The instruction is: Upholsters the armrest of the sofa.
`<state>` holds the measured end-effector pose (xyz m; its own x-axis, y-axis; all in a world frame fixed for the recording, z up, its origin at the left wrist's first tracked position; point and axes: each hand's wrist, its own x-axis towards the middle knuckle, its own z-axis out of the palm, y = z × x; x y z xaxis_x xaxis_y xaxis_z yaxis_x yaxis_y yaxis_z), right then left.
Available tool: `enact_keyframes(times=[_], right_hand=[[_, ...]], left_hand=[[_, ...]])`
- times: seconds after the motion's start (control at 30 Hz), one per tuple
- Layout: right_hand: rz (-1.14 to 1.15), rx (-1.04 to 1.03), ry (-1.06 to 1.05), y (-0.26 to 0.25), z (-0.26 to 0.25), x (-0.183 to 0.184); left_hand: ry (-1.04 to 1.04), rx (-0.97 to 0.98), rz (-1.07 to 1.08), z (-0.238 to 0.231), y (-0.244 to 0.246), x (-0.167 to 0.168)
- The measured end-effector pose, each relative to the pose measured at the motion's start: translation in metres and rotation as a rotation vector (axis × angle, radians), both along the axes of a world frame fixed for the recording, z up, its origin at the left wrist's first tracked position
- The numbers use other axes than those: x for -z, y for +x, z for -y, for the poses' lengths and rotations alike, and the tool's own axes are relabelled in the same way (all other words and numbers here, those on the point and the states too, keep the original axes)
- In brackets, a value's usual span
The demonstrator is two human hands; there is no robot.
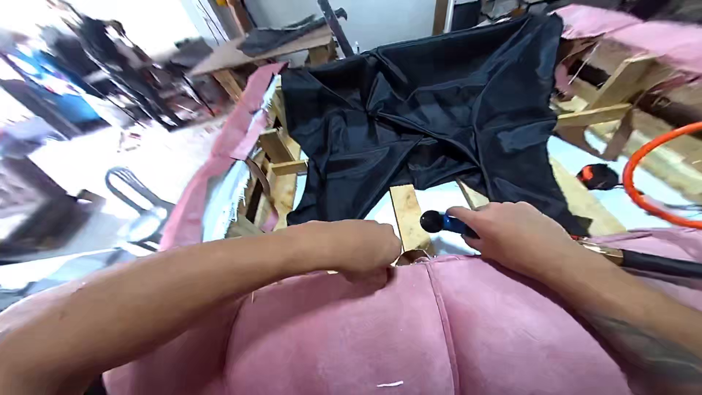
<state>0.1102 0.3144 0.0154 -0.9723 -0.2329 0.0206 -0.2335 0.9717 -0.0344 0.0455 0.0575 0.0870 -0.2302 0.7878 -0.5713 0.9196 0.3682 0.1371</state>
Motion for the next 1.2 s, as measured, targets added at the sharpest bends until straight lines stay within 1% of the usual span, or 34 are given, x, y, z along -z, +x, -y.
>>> enact_keyframes(times=[0.1, 0.17, 0.3, 0.37, 0.57, 0.63, 0.73, 0.77, 0.87, 0.9, 0.97, 1.0, 1.03, 1.07, 1.17, 1.2], right_hand=[[0.084, -0.03, -0.046, -0.002, -0.001, -0.001], [0.109, -0.03, -0.076, 0.0, -0.001, -0.002], [0.121, -0.033, -0.092, 0.006, -0.001, -0.007], [0.122, -0.036, -0.099, 0.008, 0.0, -0.009], [0.152, -0.033, -0.108, 0.006, -0.001, -0.009], [0.136, -0.052, -0.112, 0.005, -0.001, -0.006], [0.14, -0.047, -0.111, 0.002, 0.0, -0.004], [0.155, -0.043, -0.105, 0.001, 0.0, -0.004], [0.192, -0.034, -0.112, -0.001, -0.002, -0.003], [0.191, -0.029, -0.118, -0.001, -0.003, -0.002], [0.198, -0.017, -0.121, -0.002, -0.004, -0.001], [0.196, -0.014, -0.122, -0.003, -0.005, 0.0], [0.196, -0.013, -0.125, -0.003, -0.006, 0.001], [0.196, -0.009, -0.131, -0.004, -0.007, 0.002], [0.221, 0.007, -0.141, -0.004, -0.008, 0.002], [0.229, 0.011, -0.161, -0.003, -0.009, 0.001]], left_hand=[[-0.224, 0.101, -0.104, -0.025, 0.02, -0.015], [-0.256, 0.208, -0.109, -0.026, 0.017, -0.014], [-0.189, 0.302, -0.096, -0.017, 0.006, -0.002], [-0.187, 0.359, -0.102, -0.016, 0.005, -0.002], [-0.108, 0.603, -0.063, -0.012, -0.016, -0.002], [-0.147, 0.586, -0.019, -0.016, -0.018, -0.005], [-0.126, 0.557, 0.031, -0.018, -0.026, -0.002], [-0.103, 0.576, 0.036, -0.017, -0.031, 0.0], [0.013, 0.713, 0.034, -0.012, -0.044, 0.009], [0.013, 0.725, 0.03, -0.013, -0.045, 0.01], [-0.072, 0.641, 0.029, -0.018, -0.036, 0.005], [-0.099, 0.54, 0.045, -0.02, -0.03, 0.002], [-0.097, 0.395, 0.076, -0.019, -0.025, 0.0], [-0.059, 0.215, 0.117, -0.013, -0.021, -0.001], [0.019, -0.473, 0.318, 0.01, -0.007, 0.0], [0.071, -0.659, 0.399, 0.018, -0.001, 0.005]])
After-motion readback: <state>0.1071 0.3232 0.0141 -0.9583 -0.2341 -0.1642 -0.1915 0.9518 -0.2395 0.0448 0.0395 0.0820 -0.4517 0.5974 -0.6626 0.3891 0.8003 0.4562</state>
